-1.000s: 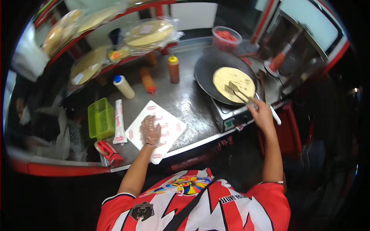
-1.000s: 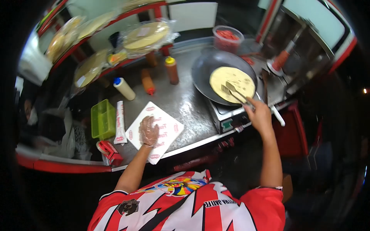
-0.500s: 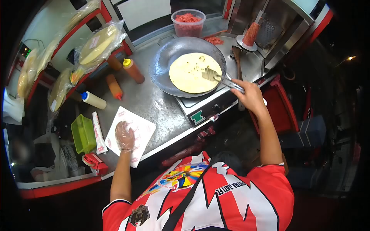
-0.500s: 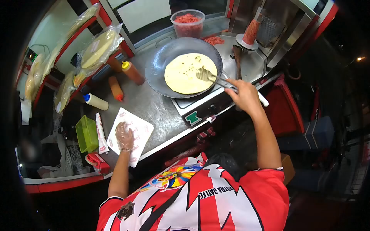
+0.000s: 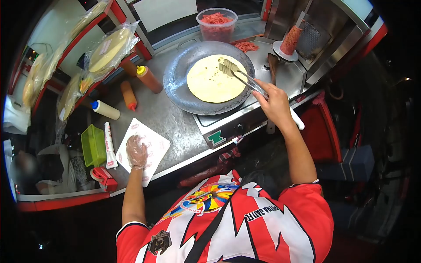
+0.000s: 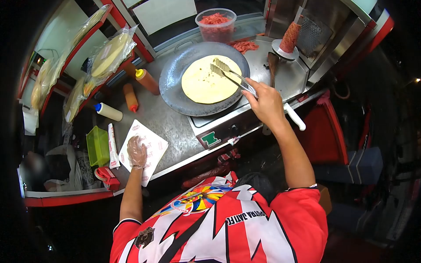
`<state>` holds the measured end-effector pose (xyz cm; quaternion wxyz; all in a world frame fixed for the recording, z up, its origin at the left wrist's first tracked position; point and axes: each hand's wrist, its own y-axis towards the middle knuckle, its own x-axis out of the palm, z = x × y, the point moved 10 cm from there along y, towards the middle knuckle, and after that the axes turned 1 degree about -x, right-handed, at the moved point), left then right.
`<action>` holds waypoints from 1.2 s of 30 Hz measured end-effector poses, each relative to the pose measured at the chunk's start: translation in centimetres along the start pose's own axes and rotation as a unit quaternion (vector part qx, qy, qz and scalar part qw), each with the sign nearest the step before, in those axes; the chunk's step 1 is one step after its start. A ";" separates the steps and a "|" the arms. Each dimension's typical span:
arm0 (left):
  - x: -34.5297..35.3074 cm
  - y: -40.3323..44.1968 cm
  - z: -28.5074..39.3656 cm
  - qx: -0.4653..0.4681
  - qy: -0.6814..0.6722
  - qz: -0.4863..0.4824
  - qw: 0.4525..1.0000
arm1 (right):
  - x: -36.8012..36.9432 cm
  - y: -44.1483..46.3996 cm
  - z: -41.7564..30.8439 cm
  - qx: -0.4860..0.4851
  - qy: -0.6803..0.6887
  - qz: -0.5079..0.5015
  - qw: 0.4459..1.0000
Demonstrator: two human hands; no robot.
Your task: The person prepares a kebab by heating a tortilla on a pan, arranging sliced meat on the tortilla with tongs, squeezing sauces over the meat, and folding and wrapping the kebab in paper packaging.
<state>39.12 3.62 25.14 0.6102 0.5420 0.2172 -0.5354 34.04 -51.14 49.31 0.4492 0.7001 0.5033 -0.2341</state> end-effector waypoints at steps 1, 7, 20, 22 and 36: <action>0.0 -0.1 0.1 0.001 0.006 0.003 1.000 | 0.1 0.1 0.6 -0.002 0.025 0.017 1.000; 0.0 -0.1 0.3 0.021 0.003 0.001 1.000 | 0.4 3.2 4.8 0.063 -0.033 0.037 0.997; -0.7 -0.2 0.4 0.019 -0.009 0.029 0.999 | -6.6 -2.0 -0.6 -0.066 -0.127 0.024 0.989; -0.9 -0.1 0.2 0.012 -0.013 0.027 0.999 | -7.0 -4.1 -3.5 -0.126 -0.193 -0.034 0.972; -0.6 -0.4 -0.6 -0.012 -0.016 0.023 1.000 | -6.3 9.8 -0.2 0.028 -0.199 0.182 0.963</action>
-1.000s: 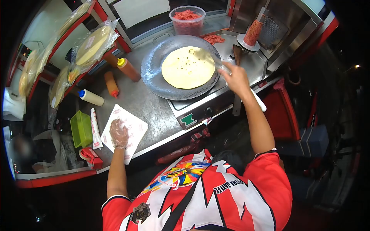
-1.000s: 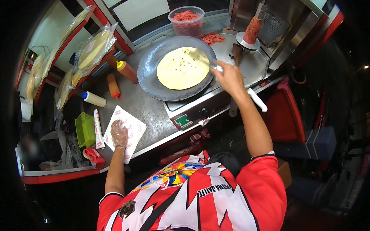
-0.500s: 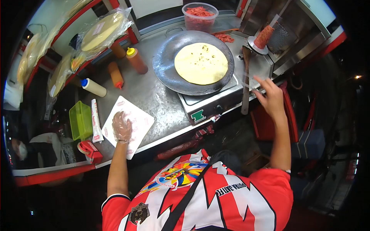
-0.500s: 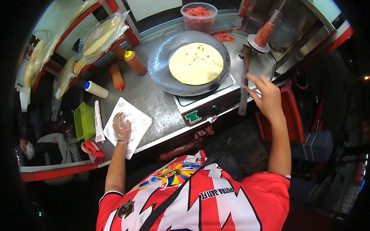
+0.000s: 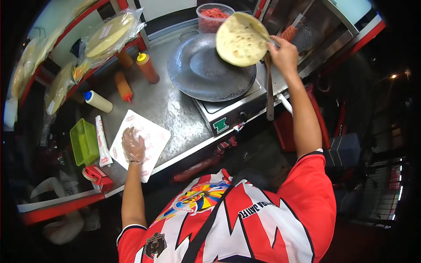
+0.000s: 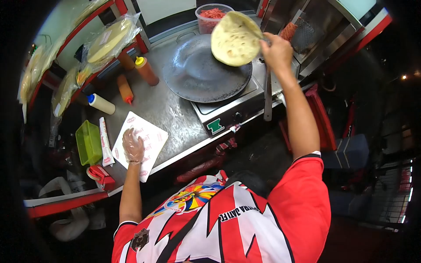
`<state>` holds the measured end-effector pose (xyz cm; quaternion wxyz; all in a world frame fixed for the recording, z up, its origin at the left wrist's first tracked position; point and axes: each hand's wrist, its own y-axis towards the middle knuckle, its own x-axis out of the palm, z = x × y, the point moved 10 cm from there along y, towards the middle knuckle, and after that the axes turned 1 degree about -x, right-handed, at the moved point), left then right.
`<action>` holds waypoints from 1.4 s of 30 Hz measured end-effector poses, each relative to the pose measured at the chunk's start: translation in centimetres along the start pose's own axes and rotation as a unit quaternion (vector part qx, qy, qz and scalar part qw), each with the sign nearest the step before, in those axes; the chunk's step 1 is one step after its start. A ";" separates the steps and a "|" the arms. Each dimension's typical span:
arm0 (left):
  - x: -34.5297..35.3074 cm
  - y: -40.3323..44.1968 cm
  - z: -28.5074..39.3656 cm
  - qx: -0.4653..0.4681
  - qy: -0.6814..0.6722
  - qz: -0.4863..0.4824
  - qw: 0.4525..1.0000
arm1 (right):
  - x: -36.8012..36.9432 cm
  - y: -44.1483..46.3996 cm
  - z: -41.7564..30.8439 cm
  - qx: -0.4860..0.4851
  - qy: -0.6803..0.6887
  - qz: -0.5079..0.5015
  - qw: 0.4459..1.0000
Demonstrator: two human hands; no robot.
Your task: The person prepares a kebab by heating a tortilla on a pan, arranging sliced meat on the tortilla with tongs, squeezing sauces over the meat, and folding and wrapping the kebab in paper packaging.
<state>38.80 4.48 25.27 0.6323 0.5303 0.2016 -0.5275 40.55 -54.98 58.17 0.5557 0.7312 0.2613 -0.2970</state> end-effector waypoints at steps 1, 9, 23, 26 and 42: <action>0.1 -0.2 -0.1 -0.004 -0.007 -0.004 1.000 | -1.2 0.9 0.1 -0.027 -0.018 0.000 0.999; 0.0 -0.2 -0.7 -0.036 -0.049 0.001 0.998 | -7.3 0.7 -4.5 -0.011 0.128 -0.039 0.991; 0.4 -0.5 -1.2 -0.046 -0.071 -0.003 0.996 | 8.5 -4.2 4.0 0.088 -0.052 -0.097 0.990; 0.2 -0.4 -1.2 -0.040 -0.093 0.016 0.995 | 1.9 0.5 5.0 0.035 -0.124 -0.007 0.992; -0.8 -2.1 -13.2 -0.347 -0.508 0.002 0.788 | -6.6 -6.2 -22.6 0.000 0.283 -0.194 0.939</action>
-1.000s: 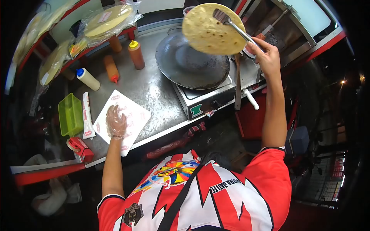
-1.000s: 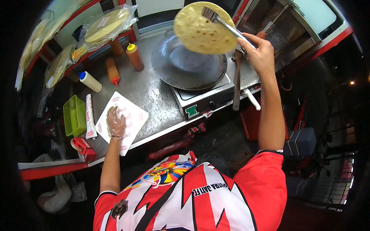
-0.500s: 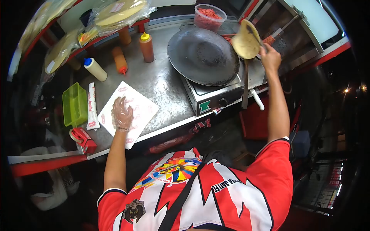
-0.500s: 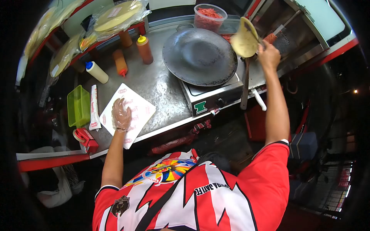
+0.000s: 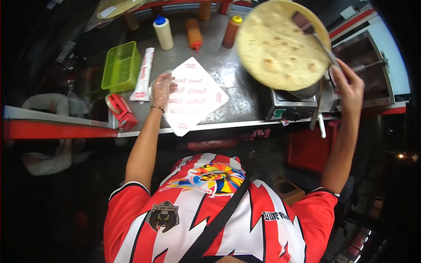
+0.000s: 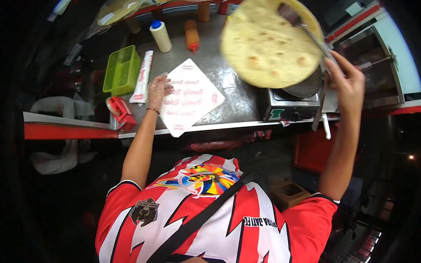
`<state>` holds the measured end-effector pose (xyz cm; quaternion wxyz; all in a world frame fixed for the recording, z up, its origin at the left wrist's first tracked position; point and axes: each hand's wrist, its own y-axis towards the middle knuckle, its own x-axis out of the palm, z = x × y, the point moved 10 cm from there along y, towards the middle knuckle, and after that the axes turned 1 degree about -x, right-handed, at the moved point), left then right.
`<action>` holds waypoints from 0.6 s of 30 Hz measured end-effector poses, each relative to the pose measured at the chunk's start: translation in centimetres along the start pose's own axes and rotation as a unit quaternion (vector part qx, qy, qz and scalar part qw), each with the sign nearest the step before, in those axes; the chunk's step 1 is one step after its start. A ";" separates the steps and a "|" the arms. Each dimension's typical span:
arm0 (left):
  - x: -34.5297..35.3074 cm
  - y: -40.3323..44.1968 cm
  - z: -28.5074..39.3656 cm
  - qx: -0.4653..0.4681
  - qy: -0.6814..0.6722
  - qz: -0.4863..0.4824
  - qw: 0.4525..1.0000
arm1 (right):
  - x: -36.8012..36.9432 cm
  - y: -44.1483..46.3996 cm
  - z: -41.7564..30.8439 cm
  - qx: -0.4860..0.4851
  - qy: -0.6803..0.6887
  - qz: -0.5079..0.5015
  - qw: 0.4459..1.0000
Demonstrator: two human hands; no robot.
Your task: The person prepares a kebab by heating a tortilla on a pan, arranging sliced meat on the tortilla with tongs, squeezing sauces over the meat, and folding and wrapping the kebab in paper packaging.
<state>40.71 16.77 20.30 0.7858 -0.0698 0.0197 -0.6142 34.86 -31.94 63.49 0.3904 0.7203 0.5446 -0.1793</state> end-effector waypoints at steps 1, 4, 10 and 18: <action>-1.0 -0.1 -0.7 -0.115 -0.062 -0.001 0.991 | 3.4 -0.7 -1.1 -0.005 0.004 -0.020 1.000; -5.1 0.2 -3.0 -0.223 -0.131 -0.067 0.964 | 11.9 -3.4 -4.4 -0.089 0.067 -0.045 0.993; -1.3 -4.9 0.4 -0.271 -0.447 -0.196 0.830 | 27.5 -14.3 -6.2 -0.320 -0.021 -0.170 0.932; -2.0 -0.4 -3.4 -0.031 0.128 -0.107 0.986 | 28.9 -20.3 1.6 -0.251 -0.132 -0.350 0.893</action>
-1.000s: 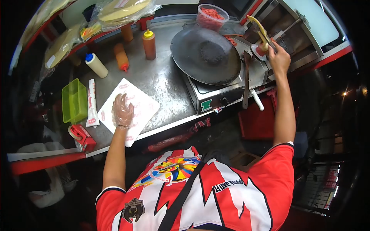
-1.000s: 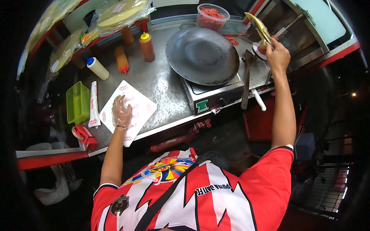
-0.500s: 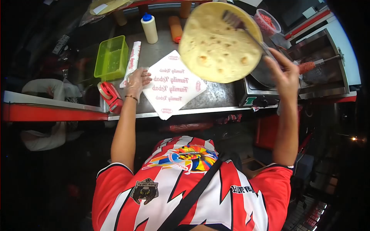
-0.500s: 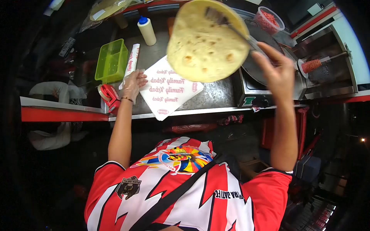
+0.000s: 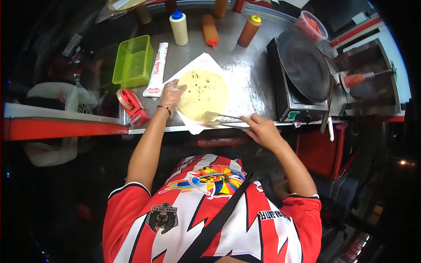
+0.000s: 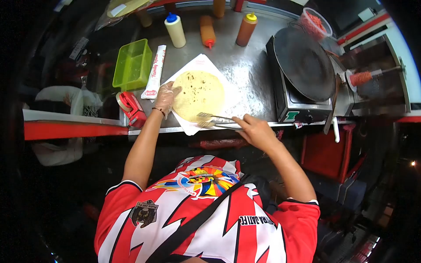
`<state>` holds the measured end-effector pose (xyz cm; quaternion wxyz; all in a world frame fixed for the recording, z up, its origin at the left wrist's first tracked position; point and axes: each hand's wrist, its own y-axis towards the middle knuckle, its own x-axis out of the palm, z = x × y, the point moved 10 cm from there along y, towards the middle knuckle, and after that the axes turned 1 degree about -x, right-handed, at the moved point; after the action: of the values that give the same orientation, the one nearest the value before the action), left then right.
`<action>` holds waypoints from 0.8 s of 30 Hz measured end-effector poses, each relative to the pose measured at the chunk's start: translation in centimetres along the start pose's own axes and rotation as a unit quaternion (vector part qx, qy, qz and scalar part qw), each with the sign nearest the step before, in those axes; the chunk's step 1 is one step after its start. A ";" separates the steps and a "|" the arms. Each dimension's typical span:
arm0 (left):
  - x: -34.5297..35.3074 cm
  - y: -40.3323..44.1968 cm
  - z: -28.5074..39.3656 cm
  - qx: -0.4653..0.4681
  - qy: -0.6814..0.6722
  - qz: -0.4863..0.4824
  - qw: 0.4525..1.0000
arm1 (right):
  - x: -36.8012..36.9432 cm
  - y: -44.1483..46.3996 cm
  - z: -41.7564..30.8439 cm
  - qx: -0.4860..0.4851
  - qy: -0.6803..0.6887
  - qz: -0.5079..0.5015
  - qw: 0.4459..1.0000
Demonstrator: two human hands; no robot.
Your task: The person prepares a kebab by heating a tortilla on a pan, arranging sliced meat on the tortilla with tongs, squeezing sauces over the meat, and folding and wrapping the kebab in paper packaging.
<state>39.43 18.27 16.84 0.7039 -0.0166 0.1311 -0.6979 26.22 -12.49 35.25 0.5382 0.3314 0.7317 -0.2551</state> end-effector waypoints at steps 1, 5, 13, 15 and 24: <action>-0.2 0.0 2.3 0.061 0.103 0.020 0.993 | -1.2 -0.6 0.4 0.014 0.012 0.013 1.000; 1.1 -4.1 9.0 0.263 0.447 0.089 0.851 | -3.2 -2.0 2.4 0.099 0.071 0.072 0.990; 3.0 -2.6 33.4 0.496 0.431 0.087 0.749 | 4.2 -1.4 4.3 0.116 0.063 0.072 0.989; 3.8 -2.6 42.2 0.568 0.379 0.104 0.723 | -0.1 -1.7 3.6 0.110 0.084 0.109 0.984; 7.5 11.7 66.5 0.522 0.505 0.190 0.660 | -9.0 -7.7 5.9 0.061 0.092 0.181 0.977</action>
<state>64.60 0.58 77.38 0.5399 0.7340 0.0814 -0.4039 25.86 -23.70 42.25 0.4848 0.5126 0.6891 -0.1657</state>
